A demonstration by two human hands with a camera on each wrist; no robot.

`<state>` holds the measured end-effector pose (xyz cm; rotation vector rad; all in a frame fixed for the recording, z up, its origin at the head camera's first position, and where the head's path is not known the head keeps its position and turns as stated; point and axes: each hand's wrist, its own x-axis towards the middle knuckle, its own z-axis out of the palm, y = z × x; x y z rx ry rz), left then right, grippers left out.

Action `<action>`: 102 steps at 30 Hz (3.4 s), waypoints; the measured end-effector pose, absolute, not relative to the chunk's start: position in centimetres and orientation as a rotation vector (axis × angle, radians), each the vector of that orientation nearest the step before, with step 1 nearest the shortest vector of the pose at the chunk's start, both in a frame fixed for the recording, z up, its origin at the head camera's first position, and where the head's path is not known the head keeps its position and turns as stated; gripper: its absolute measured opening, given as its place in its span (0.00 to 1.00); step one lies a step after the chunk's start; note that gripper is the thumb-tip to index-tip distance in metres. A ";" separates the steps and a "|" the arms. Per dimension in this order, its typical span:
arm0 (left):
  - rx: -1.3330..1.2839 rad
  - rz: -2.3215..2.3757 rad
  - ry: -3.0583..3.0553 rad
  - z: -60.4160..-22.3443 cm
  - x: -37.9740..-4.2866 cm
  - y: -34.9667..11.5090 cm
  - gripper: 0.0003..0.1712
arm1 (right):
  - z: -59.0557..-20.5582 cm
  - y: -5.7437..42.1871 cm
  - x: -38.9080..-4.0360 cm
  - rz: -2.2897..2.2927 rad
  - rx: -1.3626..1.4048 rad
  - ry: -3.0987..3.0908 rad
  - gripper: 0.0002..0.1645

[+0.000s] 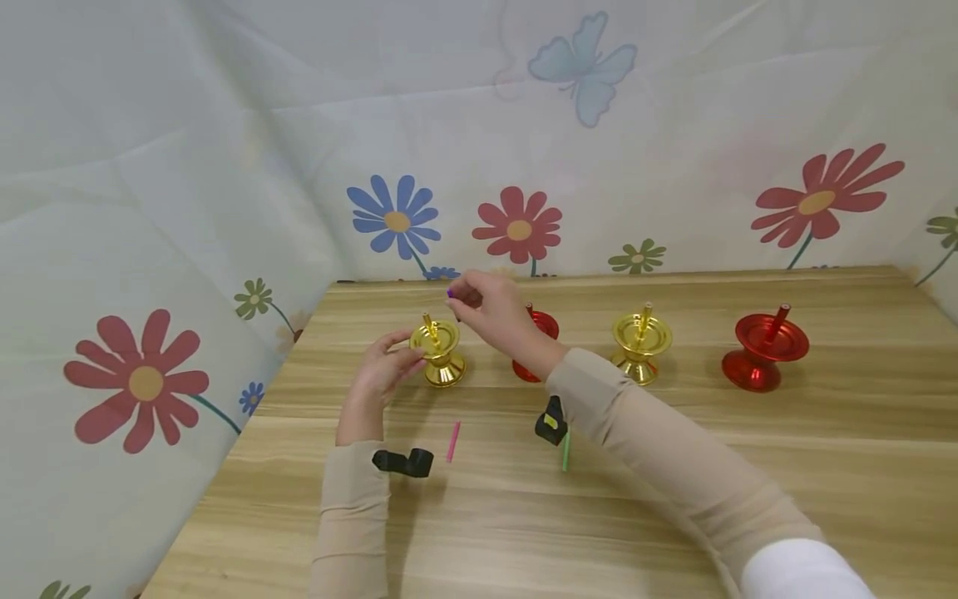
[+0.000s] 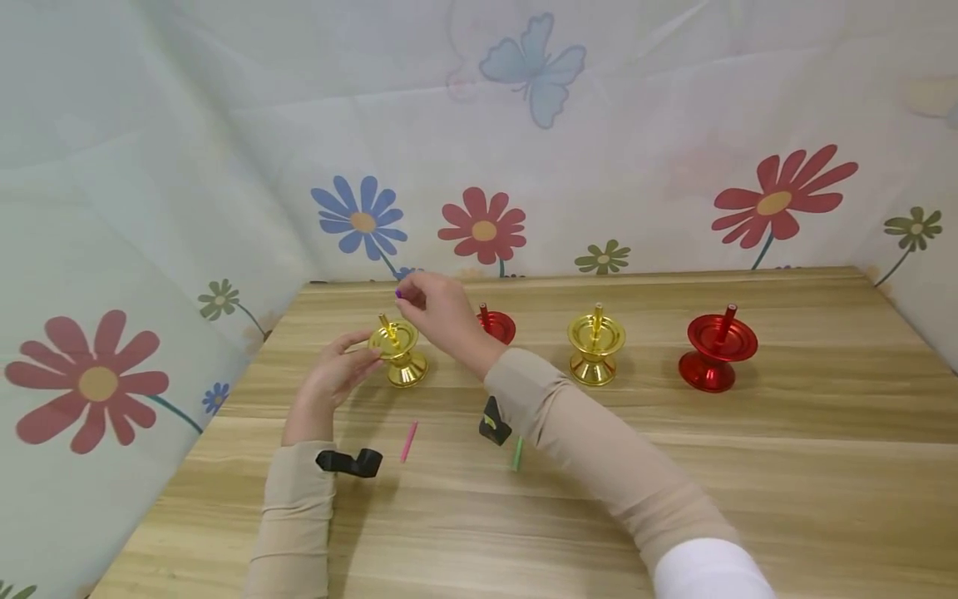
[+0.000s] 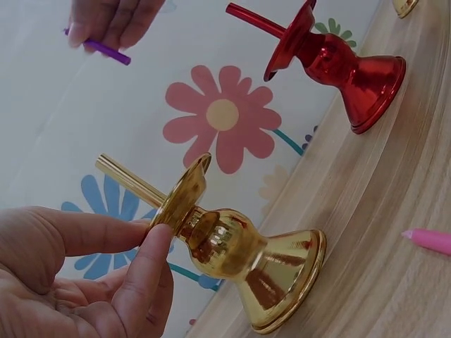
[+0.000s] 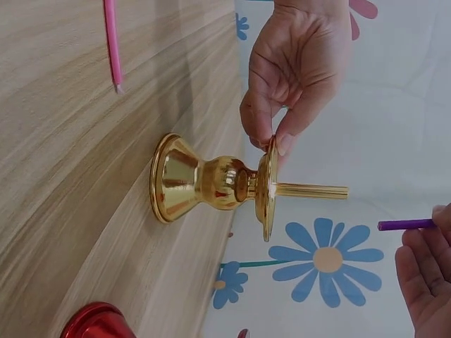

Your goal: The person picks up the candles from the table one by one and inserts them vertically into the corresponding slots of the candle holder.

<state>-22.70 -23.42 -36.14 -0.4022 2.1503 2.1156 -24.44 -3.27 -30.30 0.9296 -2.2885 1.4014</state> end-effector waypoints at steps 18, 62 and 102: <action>-0.383 2.139 2.121 -36.0 -22.8 -23.5 0.29 | -29.7 -6.3 -25.7 1.653 0.863 -2.334 0.09; -0.382 2.125 2.117 -36.0 -22.8 -23.7 0.31 | -30.4 -7.8 -27.5 1.381 0.962 -2.415 0.07; -0.403 2.093 2.133 -36.3 -22.9 -23.8 0.31 | -29.5 -7.7 -28.2 1.183 1.117 -2.528 0.08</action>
